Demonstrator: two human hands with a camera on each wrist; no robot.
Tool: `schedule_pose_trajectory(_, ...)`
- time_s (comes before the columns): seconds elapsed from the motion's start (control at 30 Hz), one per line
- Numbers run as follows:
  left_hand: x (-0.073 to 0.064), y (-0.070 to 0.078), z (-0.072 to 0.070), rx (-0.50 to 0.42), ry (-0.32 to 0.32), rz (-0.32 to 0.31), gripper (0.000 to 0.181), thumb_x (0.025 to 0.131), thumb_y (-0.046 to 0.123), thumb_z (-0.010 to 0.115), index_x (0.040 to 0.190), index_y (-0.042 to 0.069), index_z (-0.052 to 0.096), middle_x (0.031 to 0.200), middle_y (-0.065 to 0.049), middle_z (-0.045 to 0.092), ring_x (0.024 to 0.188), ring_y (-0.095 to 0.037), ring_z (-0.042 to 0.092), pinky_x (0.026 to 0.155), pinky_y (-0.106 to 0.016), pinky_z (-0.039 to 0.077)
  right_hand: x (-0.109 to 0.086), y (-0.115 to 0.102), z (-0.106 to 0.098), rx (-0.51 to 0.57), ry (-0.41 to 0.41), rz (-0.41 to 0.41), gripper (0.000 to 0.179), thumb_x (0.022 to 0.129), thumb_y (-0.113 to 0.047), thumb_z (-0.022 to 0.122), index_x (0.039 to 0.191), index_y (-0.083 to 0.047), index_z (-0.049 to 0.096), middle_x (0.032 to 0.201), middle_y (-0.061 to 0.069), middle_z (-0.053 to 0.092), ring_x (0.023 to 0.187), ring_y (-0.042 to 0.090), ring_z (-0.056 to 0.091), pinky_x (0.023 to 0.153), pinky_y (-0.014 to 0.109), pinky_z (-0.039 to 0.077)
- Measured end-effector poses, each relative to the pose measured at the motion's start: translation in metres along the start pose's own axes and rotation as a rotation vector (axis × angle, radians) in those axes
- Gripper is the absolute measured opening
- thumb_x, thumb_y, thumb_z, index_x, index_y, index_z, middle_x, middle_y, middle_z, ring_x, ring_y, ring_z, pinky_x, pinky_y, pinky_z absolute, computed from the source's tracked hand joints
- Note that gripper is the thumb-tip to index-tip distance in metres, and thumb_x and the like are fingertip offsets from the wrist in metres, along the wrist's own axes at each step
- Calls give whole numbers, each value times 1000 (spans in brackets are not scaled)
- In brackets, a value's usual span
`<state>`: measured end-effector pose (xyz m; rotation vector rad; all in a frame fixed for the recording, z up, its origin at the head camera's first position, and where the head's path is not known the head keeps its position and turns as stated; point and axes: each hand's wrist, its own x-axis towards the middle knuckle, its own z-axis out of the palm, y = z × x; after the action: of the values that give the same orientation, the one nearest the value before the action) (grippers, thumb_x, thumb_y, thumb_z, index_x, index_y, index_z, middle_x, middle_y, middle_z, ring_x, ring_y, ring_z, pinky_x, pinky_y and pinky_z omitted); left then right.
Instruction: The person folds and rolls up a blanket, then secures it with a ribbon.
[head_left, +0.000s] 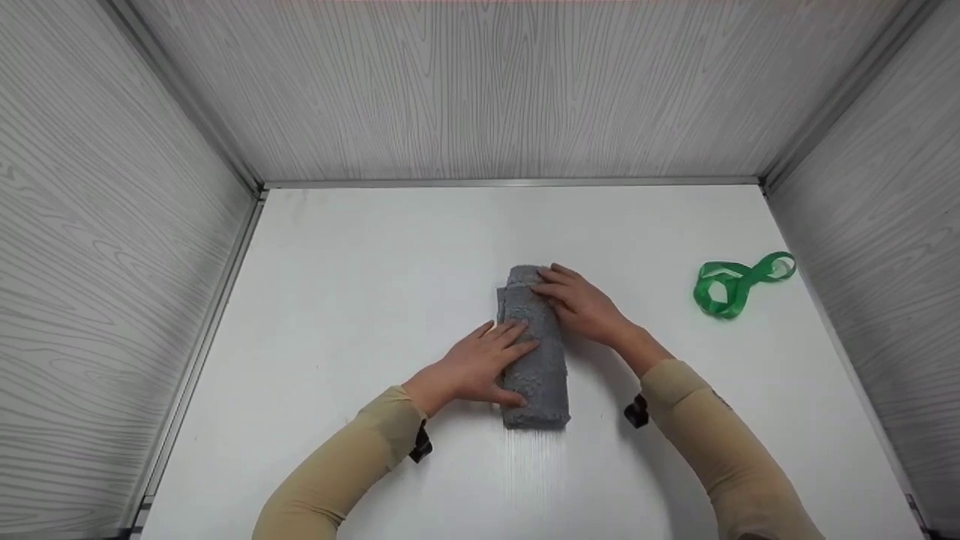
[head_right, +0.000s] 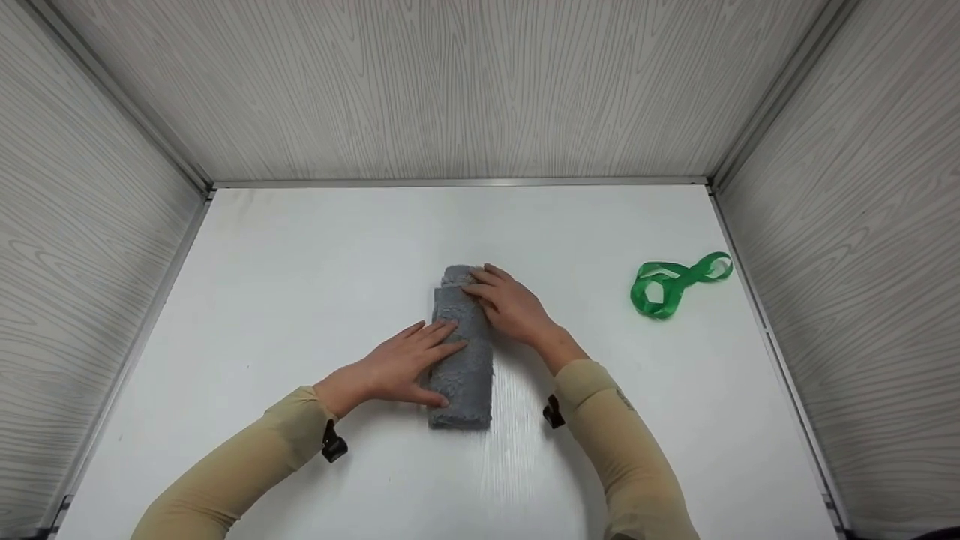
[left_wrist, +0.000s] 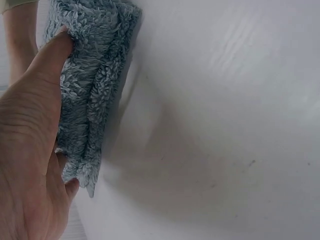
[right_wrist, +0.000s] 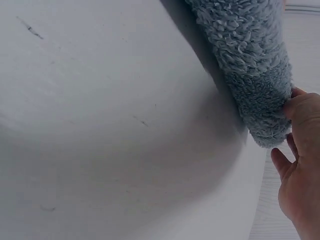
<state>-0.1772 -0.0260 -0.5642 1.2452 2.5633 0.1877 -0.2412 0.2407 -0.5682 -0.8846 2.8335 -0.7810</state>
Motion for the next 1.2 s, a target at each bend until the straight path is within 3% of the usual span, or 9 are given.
schedule_pose_trajectory(0.13, -1, -1, 2, -1, -1, 5, 98, 89, 84, 46, 165, 28, 21, 172, -5, 7, 157, -21, 5, 125, -47, 12, -12, 3, -2, -6, 18, -34, 49, 103, -23, 59, 151, -16, 53, 163, 5, 37, 152, 29, 27, 118, 54, 29)
schedule_pose_trajectory(0.3, -1, -2, 4, -7, 8, 14, 80, 100, 74, 30, 165, 28, 22, 171, -5, 8, 157, -20, 4, 125, -48, 11, -21, 7, -1, -34, -87, -45, 67, 100, -41, 59, 160, -19, 38, 169, 5, 23, 155, 30, 16, 119, 57, 26)
schedule_pose_trajectory(0.47, 3, 0, 7, 17, 57, 2, 80, 99, 70, 46, 163, 26, 28, 172, -7, 6, 157, -23, 3, 125, -48, 10, -20, 10, 1, -52, -155, -14, 74, 100, -48, 55, 163, -19, 31, 170, 3, 17, 156, 28, 9, 120, 56, 24)
schedule_pose_trajectory(0.6, 7, 0, 9, 44, 79, -27, 100, 92, 74, 55, 166, 19, 15, 172, -9, -2, 157, -23, -2, 125, -48, 6, -18, 11, 2, -41, -169, -4, 74, 99, -47, 55, 163, -18, 31, 170, 3, 18, 156, 29, 10, 119, 58, 25)
schedule_pose_trajectory(0.73, 9, -2, 8, 68, 66, -43, 113, 89, 78, 55, 166, 13, 1, 171, -9, -3, 157, -22, -2, 125, -48, 5, -18, 11, 3, -33, -167, -6, 73, 98, -45, 56, 162, -17, 33, 169, 4, 20, 156, 31, 12, 119, 57, 25)
schedule_pose_trajectory(0.97, 8, -2, 2, 53, 26, -56, 112, 89, 78, 56, 166, 11, 10, 171, -9, 6, 157, -22, 5, 125, -48, 7, -18, 10, 5, -42, -163, -1, 73, 99, -47, 55, 163, -19, 32, 170, 2, 18, 156, 29, 11, 120, 55, 23)
schedule_pose_trajectory(1.2, 10, -1, -1, 46, 4, -64, 111, 88, 80, 55, 165, 12, 13, 171, -9, 8, 157, -22, 6, 125, -47, 7, -25, 12, 1, -39, -107, 13, 70, 101, -49, 56, 161, -19, 35, 168, 2, 24, 155, 31, 15, 119, 58, 24)
